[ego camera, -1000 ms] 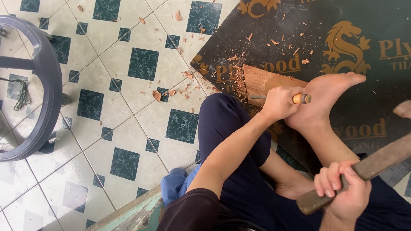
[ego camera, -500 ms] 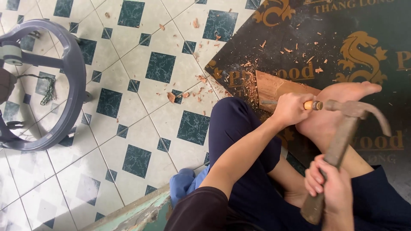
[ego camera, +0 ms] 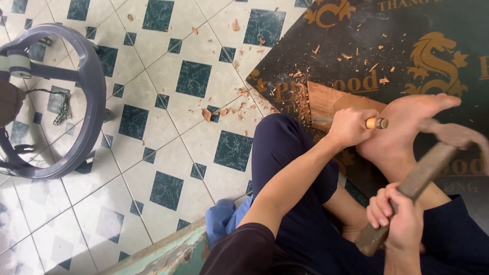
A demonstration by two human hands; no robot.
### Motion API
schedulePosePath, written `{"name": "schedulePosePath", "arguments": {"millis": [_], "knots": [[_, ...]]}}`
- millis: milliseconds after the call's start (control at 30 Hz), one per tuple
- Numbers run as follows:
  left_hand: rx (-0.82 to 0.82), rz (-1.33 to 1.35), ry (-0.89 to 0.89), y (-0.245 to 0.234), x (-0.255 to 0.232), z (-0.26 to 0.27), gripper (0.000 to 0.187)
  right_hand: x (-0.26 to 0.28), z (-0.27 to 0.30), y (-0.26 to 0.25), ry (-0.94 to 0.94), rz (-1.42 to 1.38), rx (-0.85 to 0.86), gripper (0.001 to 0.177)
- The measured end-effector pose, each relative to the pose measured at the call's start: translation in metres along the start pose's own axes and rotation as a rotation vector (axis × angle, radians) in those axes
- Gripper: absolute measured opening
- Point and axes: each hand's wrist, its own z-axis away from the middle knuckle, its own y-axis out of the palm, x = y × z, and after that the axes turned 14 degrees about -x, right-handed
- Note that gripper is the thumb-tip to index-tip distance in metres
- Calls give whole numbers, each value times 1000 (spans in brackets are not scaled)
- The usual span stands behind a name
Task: The person is using a hammer and a chisel to carve a piece of wood while sitting on the floor and holding the wood with their foot.
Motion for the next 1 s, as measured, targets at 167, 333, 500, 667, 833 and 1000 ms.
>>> {"name": "schedulePosePath", "arguments": {"millis": [167, 333, 500, 667, 833, 1000], "knots": [[22, -13, 17, -7, -3, -5, 21, 5, -4, -10, 50, 149, 2, 9], [8, -3, 15, -10, -6, -9, 23, 6, 2, 0, -59, -28, -22, 16], [120, -117, -11, -10, 5, -5, 14, 3, -2, -4, 72, 153, -13, 18], [85, -46, 44, -1, -6, -9, 9, 14, 0, -13, 38, 43, -83, 12], [35, -8, 28, -2, -11, -11, 14, 22, 3, -15, 36, 105, -125, 20], [51, -37, -15, 2, -8, -13, 12, 18, -8, -6, 43, 20, -62, 16]]}}
